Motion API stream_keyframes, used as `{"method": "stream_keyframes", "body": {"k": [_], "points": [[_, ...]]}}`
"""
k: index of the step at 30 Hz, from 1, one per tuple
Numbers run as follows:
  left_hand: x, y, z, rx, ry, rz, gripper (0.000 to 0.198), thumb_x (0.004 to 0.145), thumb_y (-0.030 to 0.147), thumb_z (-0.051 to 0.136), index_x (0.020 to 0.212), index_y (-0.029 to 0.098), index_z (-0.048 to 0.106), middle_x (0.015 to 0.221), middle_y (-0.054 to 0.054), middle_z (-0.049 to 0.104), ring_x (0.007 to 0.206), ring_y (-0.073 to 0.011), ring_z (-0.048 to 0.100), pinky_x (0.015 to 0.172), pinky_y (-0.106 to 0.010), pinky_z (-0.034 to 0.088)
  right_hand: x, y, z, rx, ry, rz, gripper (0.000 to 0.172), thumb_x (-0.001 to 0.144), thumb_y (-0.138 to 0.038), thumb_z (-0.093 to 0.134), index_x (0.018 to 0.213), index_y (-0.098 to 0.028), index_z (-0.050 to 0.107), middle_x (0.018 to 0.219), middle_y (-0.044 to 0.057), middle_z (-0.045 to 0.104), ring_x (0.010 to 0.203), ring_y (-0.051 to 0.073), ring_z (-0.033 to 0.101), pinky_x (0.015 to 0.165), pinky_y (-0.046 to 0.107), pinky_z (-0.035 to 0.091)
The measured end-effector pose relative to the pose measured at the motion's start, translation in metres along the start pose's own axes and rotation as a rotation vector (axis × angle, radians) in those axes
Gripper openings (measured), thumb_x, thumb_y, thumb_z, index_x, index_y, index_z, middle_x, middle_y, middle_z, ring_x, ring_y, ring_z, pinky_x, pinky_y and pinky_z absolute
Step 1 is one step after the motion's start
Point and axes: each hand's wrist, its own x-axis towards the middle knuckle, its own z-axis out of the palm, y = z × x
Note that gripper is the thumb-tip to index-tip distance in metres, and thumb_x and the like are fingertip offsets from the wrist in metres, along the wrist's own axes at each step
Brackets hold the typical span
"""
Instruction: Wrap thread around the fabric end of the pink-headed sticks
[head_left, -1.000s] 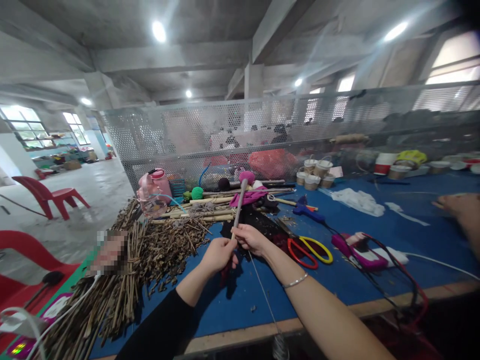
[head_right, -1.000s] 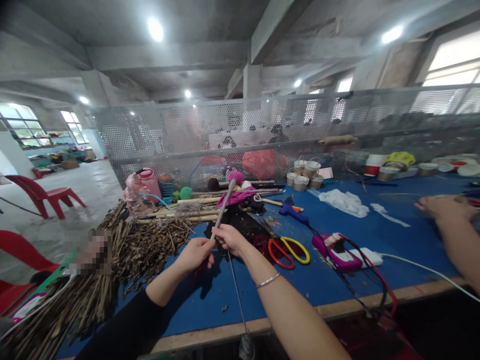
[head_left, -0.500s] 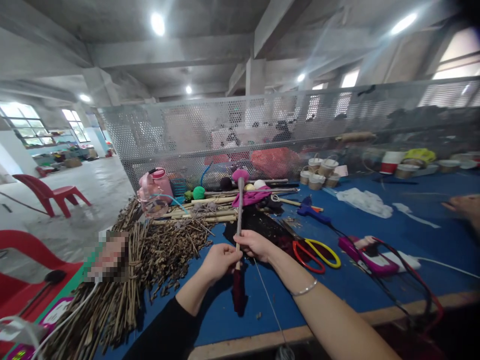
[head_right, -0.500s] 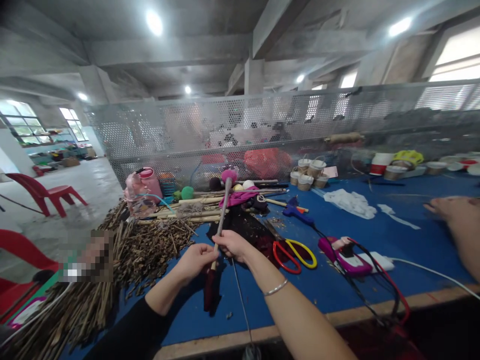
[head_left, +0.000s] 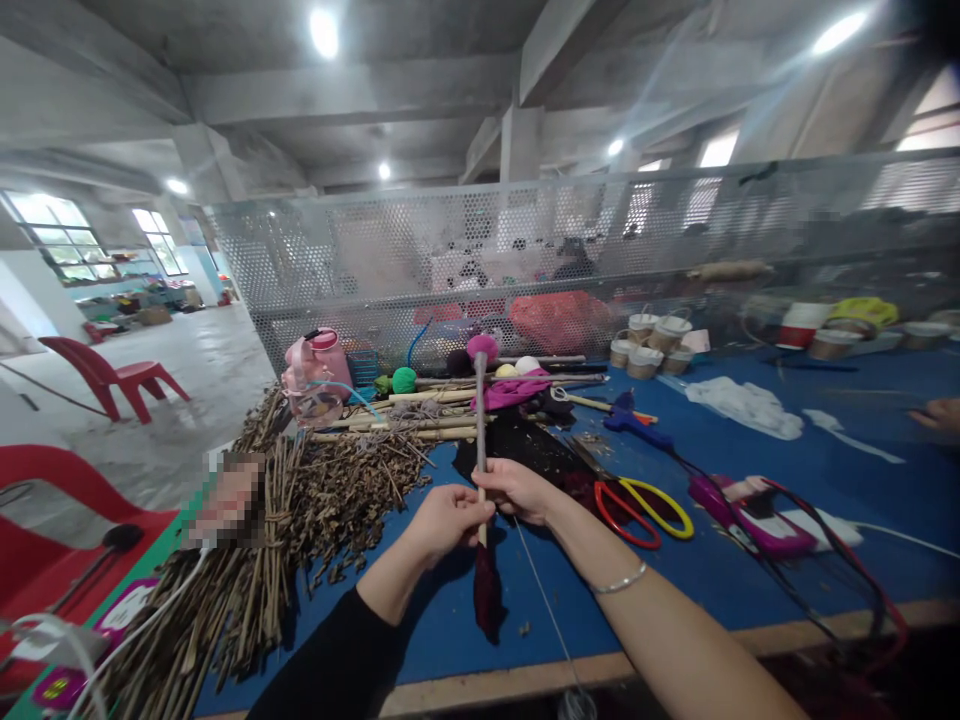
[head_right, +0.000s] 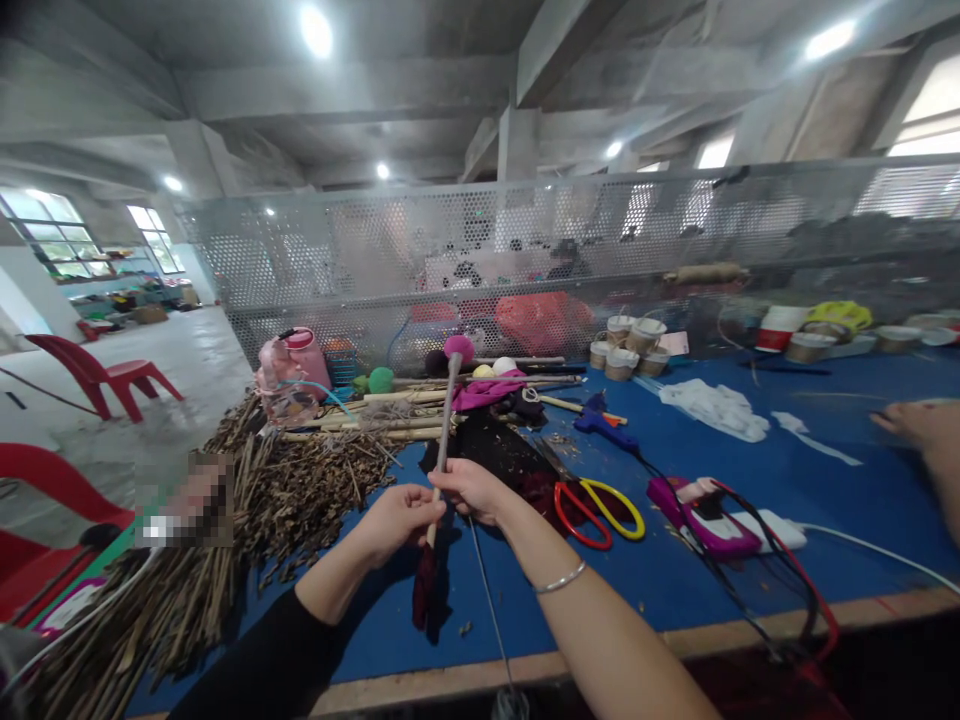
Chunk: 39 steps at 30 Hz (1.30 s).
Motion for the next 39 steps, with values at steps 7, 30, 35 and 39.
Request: {"method": "stream_keyframes", "body": {"k": [7, 30, 35, 39], "points": [[-0.004, 0.003, 0.001, -0.091, -0.121, -0.104, 0.036, 0.061, 0.041, 0.072, 0.079, 0.013, 0.057, 0.065, -0.002, 0.060, 0.053, -0.0102, 0.056, 0.049, -0.021, 0.041, -0.007, -0.004, -0.008, -0.057, -0.074, 0.065, 0.031, 0.064, -0.036, 0.068, 0.074, -0.016, 0.046, 0.045, -0.009, 0.042, 0.034, 0.001, 0.021, 0.032, 0.017, 0.007], [0.005, -0.002, -0.005, -0.138, 0.005, -0.050, 0.032, 0.060, 0.032, 0.074, 0.075, 0.013, 0.053, 0.061, -0.002, 0.061, 0.052, -0.0111, 0.058, 0.050, -0.021, 0.043, 0.000, 0.000, -0.008, 0.016, -0.090, 0.045, 0.035, 0.066, -0.041, 0.069, 0.072, -0.016, 0.046, 0.046, -0.012, 0.027, 0.037, 0.001, 0.013, 0.034, 0.016, 0.005], [0.005, 0.001, -0.001, -0.294, -0.078, -0.099, 0.012, 0.070, 0.017, 0.060, 0.078, 0.011, 0.053, 0.065, -0.003, 0.058, 0.048, -0.0070, 0.053, 0.046, -0.018, 0.039, -0.001, 0.000, -0.010, -0.025, -0.096, 0.034, 0.034, 0.067, -0.041, 0.068, 0.077, -0.015, 0.049, 0.047, -0.012, 0.030, 0.038, 0.001, 0.013, 0.034, 0.016, 0.006], [0.007, 0.003, 0.002, -0.379, 0.068, -0.131, 0.005, 0.074, 0.014, 0.050, 0.075, 0.015, 0.046, 0.053, 0.006, 0.040, 0.037, -0.0012, 0.032, 0.036, -0.013, 0.019, 0.002, -0.003, -0.003, -0.143, -0.001, 0.046, 0.031, 0.068, -0.041, 0.065, 0.077, -0.018, 0.046, 0.046, -0.012, 0.031, 0.035, 0.002, 0.017, 0.032, 0.016, 0.008]]}}
